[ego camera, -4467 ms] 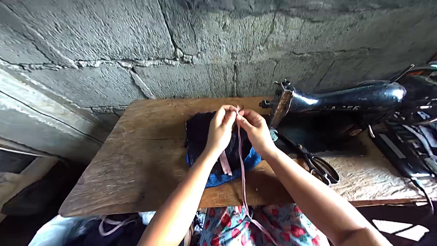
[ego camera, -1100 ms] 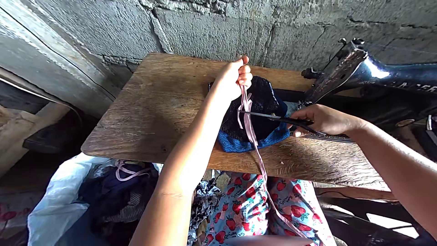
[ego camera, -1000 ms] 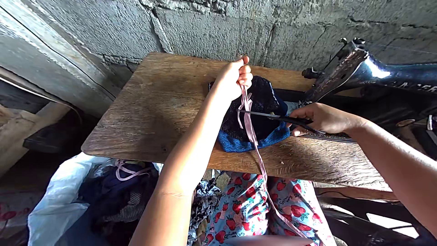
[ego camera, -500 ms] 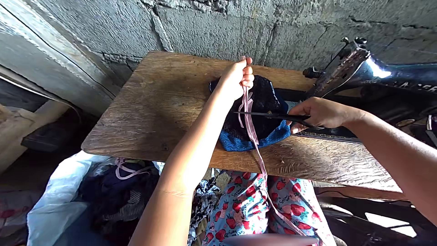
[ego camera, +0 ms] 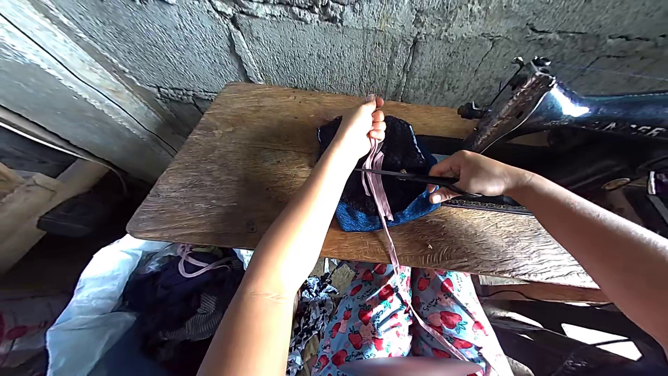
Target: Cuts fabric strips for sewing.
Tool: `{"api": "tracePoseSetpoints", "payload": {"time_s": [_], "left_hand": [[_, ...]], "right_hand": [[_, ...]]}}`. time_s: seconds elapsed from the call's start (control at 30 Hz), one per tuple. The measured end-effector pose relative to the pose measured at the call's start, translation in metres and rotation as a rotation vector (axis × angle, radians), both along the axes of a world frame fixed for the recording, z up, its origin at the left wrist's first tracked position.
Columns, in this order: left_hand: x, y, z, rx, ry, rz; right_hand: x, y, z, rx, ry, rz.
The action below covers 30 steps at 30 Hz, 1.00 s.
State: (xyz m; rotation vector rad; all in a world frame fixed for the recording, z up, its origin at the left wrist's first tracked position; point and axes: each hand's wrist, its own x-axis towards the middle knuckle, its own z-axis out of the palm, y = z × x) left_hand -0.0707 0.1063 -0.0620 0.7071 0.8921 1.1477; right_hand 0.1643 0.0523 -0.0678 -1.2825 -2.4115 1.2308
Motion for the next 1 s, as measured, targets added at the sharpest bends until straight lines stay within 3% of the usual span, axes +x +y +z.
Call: {"api": "tracePoseSetpoints", "payload": {"time_s": [0.23, 0.77, 0.87, 1.0], "left_hand": [[-0.003, 0.0, 0.002, -0.006, -0.054, -0.001], [-0.007, 0.004, 0.004, -0.042, -0.139, 0.063], [-0.005, 0.007, 0.0, 0.035, 0.06, 0.105], [-0.016, 0.015, -0.009, 0.245, 0.668, 0.07]], "right_hand": [[-0.009, 0.003, 0.003, -0.018, -0.077, -0.005], [-0.008, -0.002, -0.007, 0.012, -0.017, -0.021], [-0.005, -0.009, -0.006, 0.064, -0.084, -0.068], [0.009, -0.027, -0.007, 0.221, -0.237, -0.223]]}}
